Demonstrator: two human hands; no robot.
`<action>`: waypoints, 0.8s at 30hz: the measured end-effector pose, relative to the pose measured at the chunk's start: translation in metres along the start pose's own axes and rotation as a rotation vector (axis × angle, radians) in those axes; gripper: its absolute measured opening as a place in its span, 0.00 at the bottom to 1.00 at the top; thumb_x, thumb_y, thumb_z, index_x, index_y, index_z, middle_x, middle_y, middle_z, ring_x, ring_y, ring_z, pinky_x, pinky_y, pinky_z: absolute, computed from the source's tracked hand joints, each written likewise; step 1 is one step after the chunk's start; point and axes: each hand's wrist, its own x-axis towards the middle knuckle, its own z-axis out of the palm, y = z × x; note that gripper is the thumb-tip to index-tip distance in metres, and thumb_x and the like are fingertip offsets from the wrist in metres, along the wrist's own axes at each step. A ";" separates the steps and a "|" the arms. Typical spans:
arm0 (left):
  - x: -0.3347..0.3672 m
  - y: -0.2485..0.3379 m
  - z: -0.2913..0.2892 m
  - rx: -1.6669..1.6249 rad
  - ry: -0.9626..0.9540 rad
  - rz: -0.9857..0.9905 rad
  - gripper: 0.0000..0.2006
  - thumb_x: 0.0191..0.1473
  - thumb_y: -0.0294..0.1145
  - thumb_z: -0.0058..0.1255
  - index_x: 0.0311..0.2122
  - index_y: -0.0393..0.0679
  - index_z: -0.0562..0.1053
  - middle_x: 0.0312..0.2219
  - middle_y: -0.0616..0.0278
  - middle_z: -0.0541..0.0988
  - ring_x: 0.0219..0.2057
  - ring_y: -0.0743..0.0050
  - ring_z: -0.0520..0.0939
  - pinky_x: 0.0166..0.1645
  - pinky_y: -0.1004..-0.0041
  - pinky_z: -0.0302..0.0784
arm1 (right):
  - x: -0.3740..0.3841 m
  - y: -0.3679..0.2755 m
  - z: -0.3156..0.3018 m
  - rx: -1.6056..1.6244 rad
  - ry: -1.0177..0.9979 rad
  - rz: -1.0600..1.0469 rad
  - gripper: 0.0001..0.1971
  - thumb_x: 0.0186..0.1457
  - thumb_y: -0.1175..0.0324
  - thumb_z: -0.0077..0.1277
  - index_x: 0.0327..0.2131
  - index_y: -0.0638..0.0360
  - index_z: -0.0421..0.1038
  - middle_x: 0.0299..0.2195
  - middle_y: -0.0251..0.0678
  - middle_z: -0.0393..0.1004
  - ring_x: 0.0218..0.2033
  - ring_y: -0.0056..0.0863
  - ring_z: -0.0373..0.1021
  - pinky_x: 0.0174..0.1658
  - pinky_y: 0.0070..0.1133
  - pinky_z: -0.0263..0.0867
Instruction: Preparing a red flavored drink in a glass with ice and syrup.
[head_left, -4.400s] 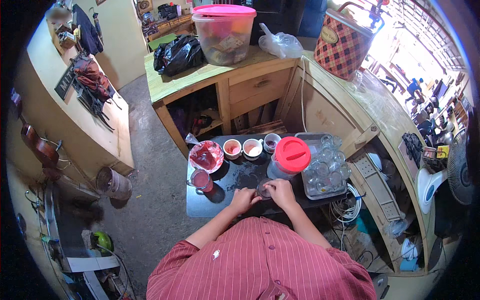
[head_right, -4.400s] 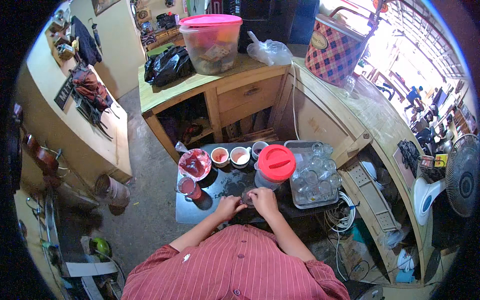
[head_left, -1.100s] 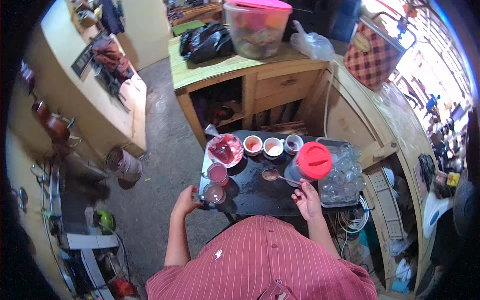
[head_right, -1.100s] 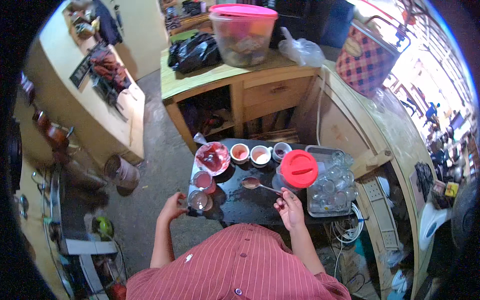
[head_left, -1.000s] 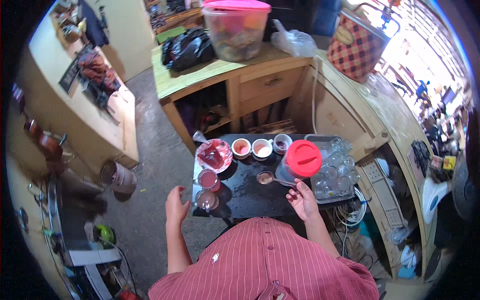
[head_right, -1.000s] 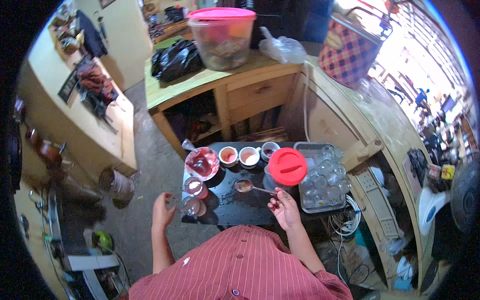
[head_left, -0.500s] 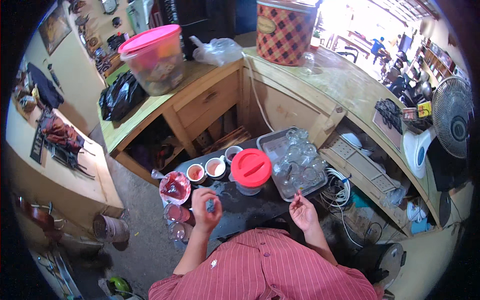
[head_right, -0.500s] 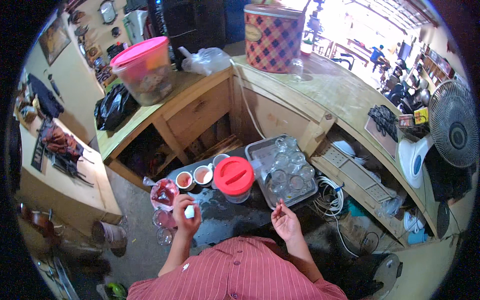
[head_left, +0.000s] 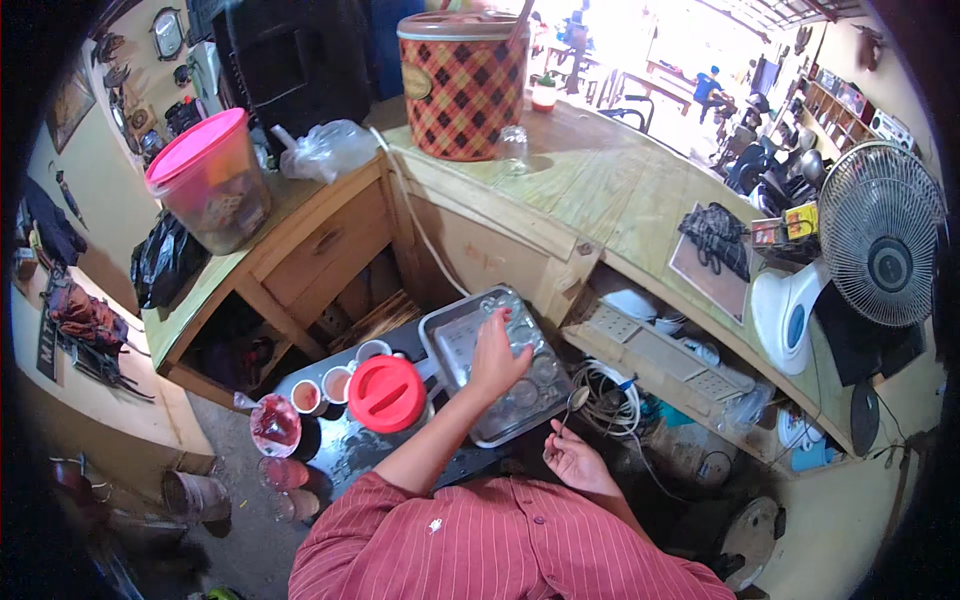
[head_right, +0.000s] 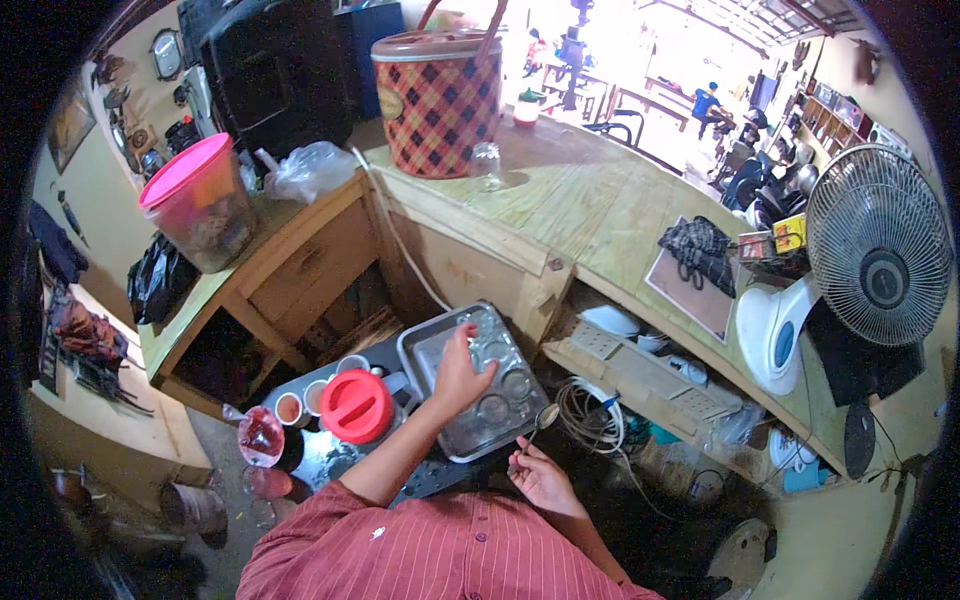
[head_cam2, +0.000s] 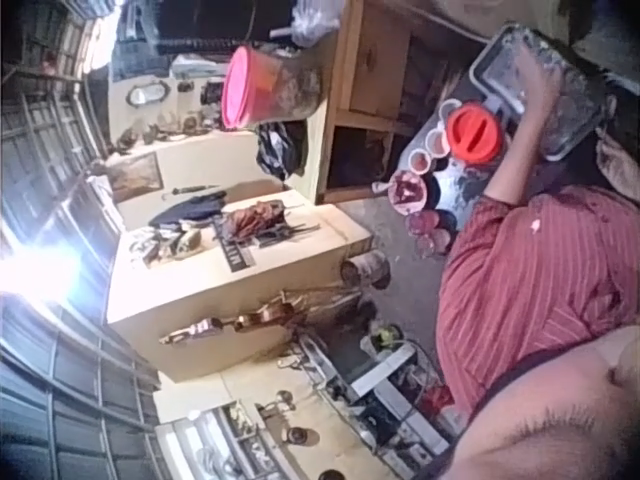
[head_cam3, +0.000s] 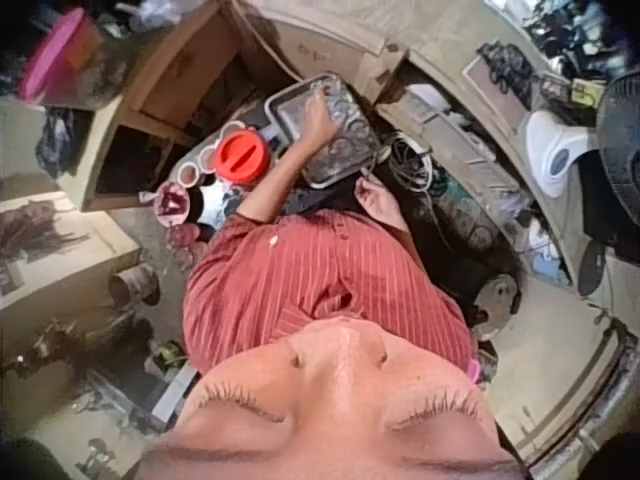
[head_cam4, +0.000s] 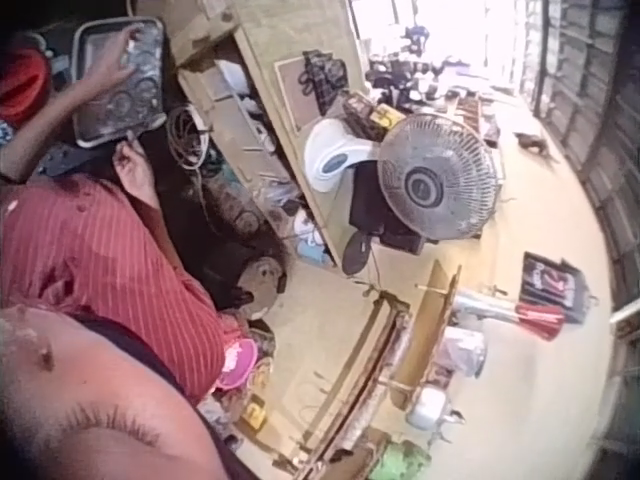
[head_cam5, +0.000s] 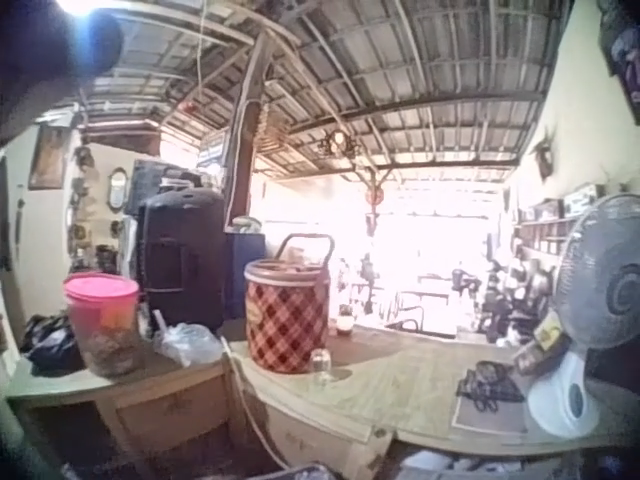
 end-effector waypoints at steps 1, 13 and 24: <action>0.010 -0.014 0.020 0.083 -0.024 -0.049 0.36 0.39 0.36 0.62 0.53 0.36 0.59 0.45 0.43 0.69 0.49 0.44 0.70 0.52 0.56 0.67 | 0.000 -0.006 -0.004 -0.021 0.012 0.009 0.17 0.56 0.79 0.45 0.50 0.54 0.65 0.33 0.33 0.72 0.38 0.24 0.71 0.45 0.23 0.67; 0.085 -0.090 0.106 0.350 -0.372 -0.583 0.47 0.33 0.38 0.68 0.58 0.40 0.53 0.48 0.47 0.70 0.49 0.47 0.74 0.51 0.59 0.73 | -0.005 -0.063 -0.057 0.004 0.087 -0.046 0.16 0.56 0.80 0.45 0.49 0.55 0.67 0.35 0.31 0.70 0.40 0.24 0.69 0.45 0.23 0.67; 0.074 -0.020 0.014 0.026 0.170 -0.261 0.29 0.32 0.32 0.68 0.43 0.40 0.68 0.36 0.54 0.78 0.38 0.56 0.79 0.43 0.66 0.75 | 0.007 -0.075 -0.034 -0.044 0.115 -0.055 0.09 0.55 0.79 0.45 0.38 0.56 0.68 0.31 0.34 0.71 0.35 0.25 0.69 0.42 0.23 0.68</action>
